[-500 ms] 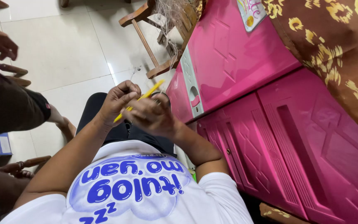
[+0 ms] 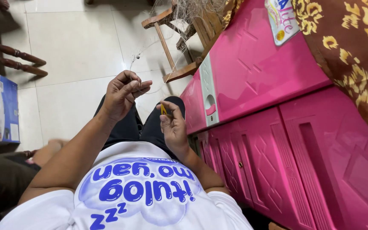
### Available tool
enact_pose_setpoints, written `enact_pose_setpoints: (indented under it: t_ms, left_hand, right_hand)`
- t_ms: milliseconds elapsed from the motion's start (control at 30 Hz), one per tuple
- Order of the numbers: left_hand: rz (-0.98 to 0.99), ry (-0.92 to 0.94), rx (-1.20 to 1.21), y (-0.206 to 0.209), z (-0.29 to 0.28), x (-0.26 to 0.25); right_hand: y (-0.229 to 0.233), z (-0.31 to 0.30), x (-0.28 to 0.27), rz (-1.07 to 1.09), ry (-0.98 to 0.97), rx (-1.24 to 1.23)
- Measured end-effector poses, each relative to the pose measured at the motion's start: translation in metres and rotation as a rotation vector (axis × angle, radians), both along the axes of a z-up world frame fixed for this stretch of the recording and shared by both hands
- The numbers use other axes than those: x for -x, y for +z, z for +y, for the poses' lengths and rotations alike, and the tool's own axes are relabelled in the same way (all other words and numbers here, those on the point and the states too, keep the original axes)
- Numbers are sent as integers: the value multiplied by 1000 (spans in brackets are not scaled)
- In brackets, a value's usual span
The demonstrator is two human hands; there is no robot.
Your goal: Repairing a fishing net using a yellow plastic shuttle
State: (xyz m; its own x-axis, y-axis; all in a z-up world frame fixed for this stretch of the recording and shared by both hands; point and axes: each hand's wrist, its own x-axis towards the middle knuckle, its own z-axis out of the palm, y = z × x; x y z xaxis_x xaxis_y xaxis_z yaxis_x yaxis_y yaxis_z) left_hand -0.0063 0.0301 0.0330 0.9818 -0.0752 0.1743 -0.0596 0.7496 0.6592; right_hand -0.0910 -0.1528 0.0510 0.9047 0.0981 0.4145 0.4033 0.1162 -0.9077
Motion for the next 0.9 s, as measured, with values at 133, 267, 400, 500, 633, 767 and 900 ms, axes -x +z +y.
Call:
enact_pose_setpoints:
  t_ms: [133,267,400,500,633,767,900]
  left_hand:
    - [4,4,33,2,3,3]
    - [-8,-2,44,-2,14,3]
    - [-35,-74,-29,4,15,10]
    - [-203,-16,-338,4,17,14]
    - [-327,-13,-450,-3,20,10]
    - [-297,42,-431,-5,23,12]
    - [-114,90,-194,-34,36,3]
  right_hand:
    - [10,-5,9,-8,-45,178]
    - [19,-12,7,-22,-222,246]
    - [13,-24,-25,-101,-494,361]
    - [25,-13,-21,-73,-314,203]
    - [45,16,-7,-164,-34,241]
    - [32,30,-15,-267,25,252]
    - [54,29,-21,-161,84,123]
